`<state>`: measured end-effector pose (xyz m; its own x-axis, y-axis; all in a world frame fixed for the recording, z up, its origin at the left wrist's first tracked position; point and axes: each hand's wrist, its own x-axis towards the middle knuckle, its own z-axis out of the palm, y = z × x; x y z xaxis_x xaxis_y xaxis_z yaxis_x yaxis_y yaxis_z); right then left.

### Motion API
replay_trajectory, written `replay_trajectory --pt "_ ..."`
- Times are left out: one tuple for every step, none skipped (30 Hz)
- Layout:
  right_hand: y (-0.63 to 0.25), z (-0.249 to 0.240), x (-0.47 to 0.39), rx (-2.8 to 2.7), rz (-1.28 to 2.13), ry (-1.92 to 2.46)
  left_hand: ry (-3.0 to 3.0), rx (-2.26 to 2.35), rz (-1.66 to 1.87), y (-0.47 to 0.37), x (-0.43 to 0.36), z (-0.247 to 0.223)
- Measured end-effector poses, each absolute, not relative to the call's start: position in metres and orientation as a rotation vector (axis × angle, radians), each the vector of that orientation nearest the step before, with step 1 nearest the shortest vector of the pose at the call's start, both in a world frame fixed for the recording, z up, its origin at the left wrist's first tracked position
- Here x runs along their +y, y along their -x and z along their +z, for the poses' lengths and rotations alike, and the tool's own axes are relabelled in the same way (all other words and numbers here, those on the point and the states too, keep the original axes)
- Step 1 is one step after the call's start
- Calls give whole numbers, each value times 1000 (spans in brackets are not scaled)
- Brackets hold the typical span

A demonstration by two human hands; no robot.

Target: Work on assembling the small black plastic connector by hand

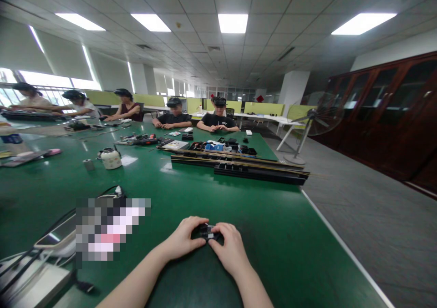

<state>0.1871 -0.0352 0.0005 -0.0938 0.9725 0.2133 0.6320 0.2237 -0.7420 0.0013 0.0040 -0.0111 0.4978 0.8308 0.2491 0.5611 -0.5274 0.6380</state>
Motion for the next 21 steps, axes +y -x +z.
replay_trajectory --pt "-187 0 -35 -1809 629 1485 -2265 1143 749 -1 4 -11" --pt "-187 0 -35 -1808 632 1484 -2265 1144 747 -1 4 -12" --pt "-187 1 -35 -1805 636 1482 -2266 1144 744 -1 4 -12" --pt "-187 1 -36 -1799 640 1479 -2267 1144 741 -1 4 -12" --pt "-187 1 -36 -1790 644 1476 -2268 1144 739 0 4 -13" --pt "-187 1 -36 -1776 650 1473 -2269 1142 737 0 4 -13" --pt "-187 1 -36 -1758 660 1471 -2270 1139 737 0 5 -13" --pt "-187 1 -35 -1734 671 1470 -2270 1134 739 0 5 -13" --pt "-187 0 -35 -1705 682 1470 -2271 1129 740 0 5 -14" --pt "-188 -1 -34 -1672 694 1470 -2272 1127 742 0 5 -13" --pt "-189 -2 -33 -1641 707 1469 -2271 1125 744 0 5 -13" --pt "-190 -3 -32 -1612 723 1465 -2270 1125 746 0 5 -13" --pt "-191 -4 -31 -1589 743 1457 -2268 1126 747 -1 5 -12" --pt "-192 -4 -30 -1573 765 1445 -2266 1128 744 -1 4 -11" --pt "-194 -5 -28 -1559 788 1431 -2264 1131 737 -1 4 -10" --pt "-195 -5 -27 -1545 812 1412 -2263 1134 730 -1 4 -9" --pt "-196 -5 -26 -1522 836 1388 -2261 1137 724 -2 3 -8" --pt "-196 -5 -25 -1488 863 1358 -2261 1139 720 -2 3 -7" --pt "-197 -6 -24 -1447 895 1326 -2260 1141 717 -2 3 -6" --pt "-197 -7 -24 -1400 927 1294 -2262 1141 717 -2 3 -6" --pt "-198 -8 -23 -1350 958 1267 -2262 1141 718 -2 3 -6"
